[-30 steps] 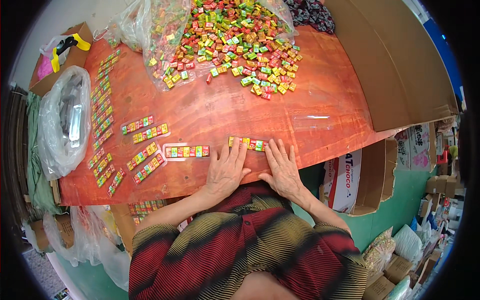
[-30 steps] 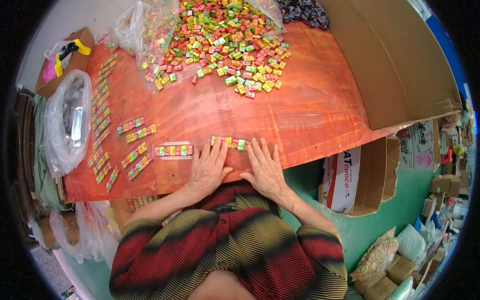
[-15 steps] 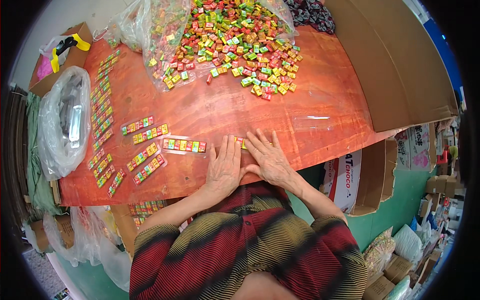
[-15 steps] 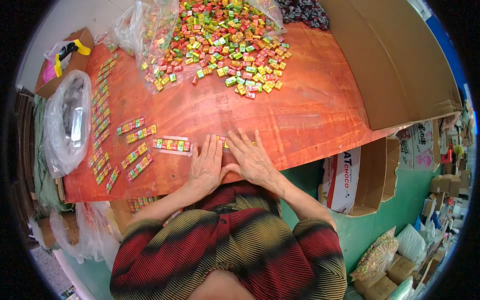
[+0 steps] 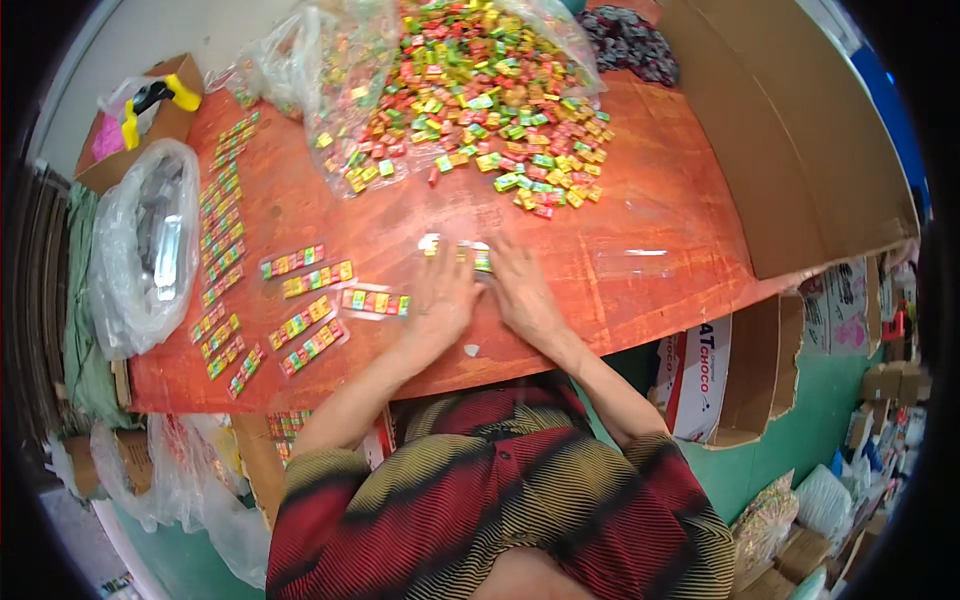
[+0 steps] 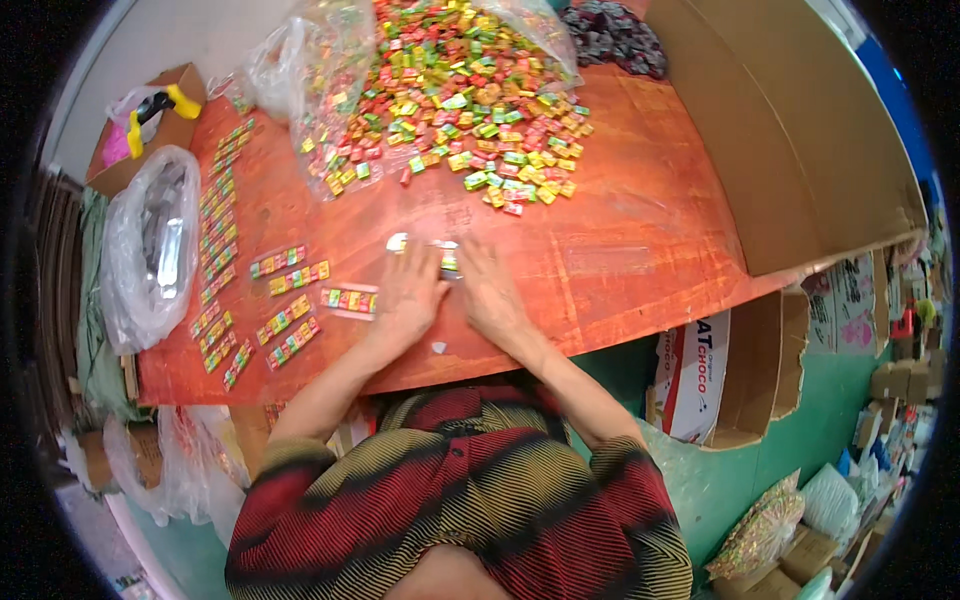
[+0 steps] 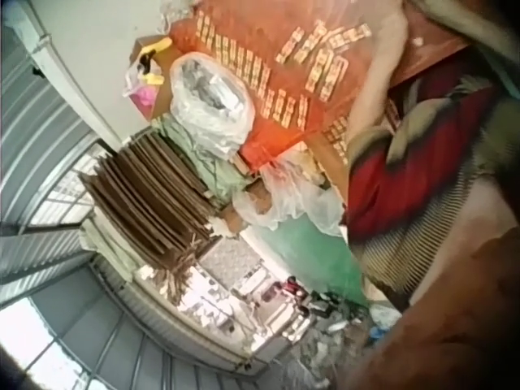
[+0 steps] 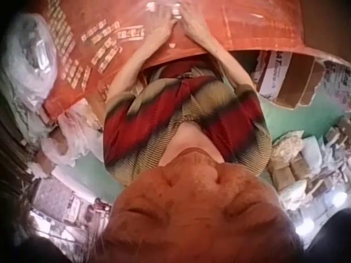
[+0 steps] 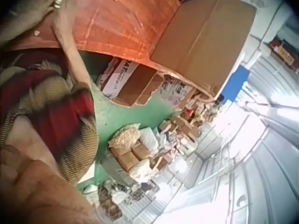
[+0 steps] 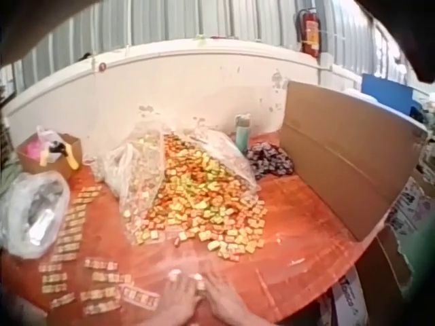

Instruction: Sorting and arranging small wrapped items in rows on a table in a factory environment.

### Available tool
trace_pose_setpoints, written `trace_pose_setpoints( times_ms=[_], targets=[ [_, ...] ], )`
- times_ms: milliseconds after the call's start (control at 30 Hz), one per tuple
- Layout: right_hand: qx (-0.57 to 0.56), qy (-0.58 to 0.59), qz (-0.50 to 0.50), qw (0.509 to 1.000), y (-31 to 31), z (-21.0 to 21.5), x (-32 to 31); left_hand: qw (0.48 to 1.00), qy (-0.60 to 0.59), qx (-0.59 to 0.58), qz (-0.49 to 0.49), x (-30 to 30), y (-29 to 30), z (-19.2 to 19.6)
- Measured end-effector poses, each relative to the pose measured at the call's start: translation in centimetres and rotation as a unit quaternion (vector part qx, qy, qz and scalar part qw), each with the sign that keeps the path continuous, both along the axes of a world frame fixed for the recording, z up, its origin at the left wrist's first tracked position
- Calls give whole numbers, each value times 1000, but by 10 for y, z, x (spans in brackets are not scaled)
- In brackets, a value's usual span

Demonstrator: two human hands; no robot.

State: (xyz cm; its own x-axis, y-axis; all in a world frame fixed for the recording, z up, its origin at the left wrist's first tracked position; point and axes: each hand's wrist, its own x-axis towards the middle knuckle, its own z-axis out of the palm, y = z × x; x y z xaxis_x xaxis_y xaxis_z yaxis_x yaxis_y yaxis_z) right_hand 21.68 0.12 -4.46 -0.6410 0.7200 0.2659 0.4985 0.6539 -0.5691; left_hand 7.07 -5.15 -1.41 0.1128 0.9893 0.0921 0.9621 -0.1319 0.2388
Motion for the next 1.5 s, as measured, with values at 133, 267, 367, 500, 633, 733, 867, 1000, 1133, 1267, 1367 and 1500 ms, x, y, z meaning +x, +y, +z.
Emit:
trace_pose_setpoints(
  times_ms=[133, 267, 367, 500, 633, 733, 867, 1000, 1133, 1267, 1367, 1500],
  targets=[
    [42, 51, 4, 998, -10, 21, -14, 993, 86, -13, 74, -34, -7, 5],
    [106, 66, -31, 992, -4, 39, 36, 993, 66, 3, 97, -47, -8, 11],
    [162, -36, -210, 963, 11, 50, 81, 993, 60, 35, 95, -36, -7, 17],
    [180, -132, -261, 939, 11, 29, 100, 999, 15, 27, 26, 0, -1, 17],
    [90, -116, -160, 976, -18, 35, 66, 995, -23, 77, -52, 17, 8, -1],
    [97, -85, -110, 986, -21, 36, 55, 998, -16, 51, -28, 12, 16, -13],
    [53, -30, -17, 998, -10, 36, 69, 997, -21, 71, -24, 0, 13, -12],
    [82, -73, 28, 994, -6, 59, 83, 994, -45, 92, -42, 6, 3, 9],
    [99, -65, 26, 993, -1, 39, 80, 985, -94, 105, -101, 19, -8, 7],
    [-2, -49, 61, 997, 2, 42, 66, 984, -98, 87, -119, 22, -9, 1],
    [31, -26, 67, 997, -3, 27, 61, 987, -77, 94, -105, 23, -11, 5],
    [19, -8, 78, 997, -2, 52, 51, 984, -99, 107, -104, 13, -9, 18]
  ],
)
